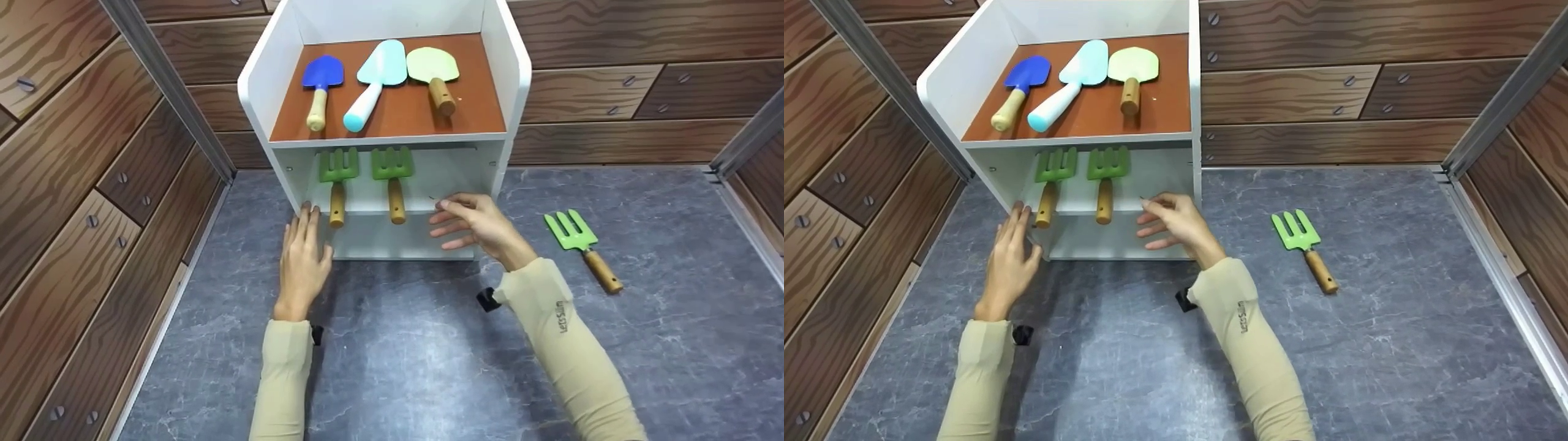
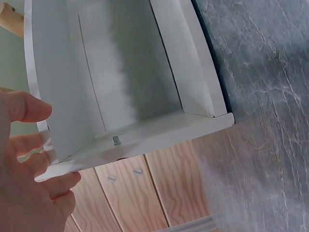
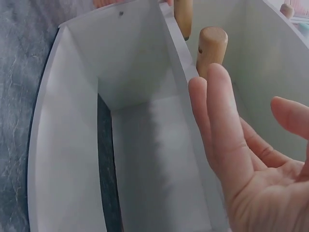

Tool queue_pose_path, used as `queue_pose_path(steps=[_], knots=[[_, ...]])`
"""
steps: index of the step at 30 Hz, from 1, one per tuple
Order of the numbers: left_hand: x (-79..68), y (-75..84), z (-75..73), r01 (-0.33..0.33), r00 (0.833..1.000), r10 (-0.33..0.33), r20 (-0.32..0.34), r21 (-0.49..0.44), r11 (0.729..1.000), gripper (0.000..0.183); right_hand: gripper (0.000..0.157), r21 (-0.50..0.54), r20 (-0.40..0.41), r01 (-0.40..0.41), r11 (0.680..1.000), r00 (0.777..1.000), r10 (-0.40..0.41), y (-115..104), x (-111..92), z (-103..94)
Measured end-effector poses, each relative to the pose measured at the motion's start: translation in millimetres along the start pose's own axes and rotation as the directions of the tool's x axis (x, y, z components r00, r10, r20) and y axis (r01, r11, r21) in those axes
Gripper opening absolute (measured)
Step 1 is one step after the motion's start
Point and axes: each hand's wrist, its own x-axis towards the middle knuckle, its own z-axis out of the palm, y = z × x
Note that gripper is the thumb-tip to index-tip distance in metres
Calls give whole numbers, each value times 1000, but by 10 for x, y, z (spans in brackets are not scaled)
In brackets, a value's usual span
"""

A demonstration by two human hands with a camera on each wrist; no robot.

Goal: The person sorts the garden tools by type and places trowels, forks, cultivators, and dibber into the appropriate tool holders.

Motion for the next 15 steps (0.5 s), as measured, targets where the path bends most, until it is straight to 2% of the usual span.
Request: queue_pose_path(steps=[15], knots=[[10,16,2,11,1000,-11,-1,-12,1000,67,49,29,5,-12,1000,1000,12,171,-150,-254]])
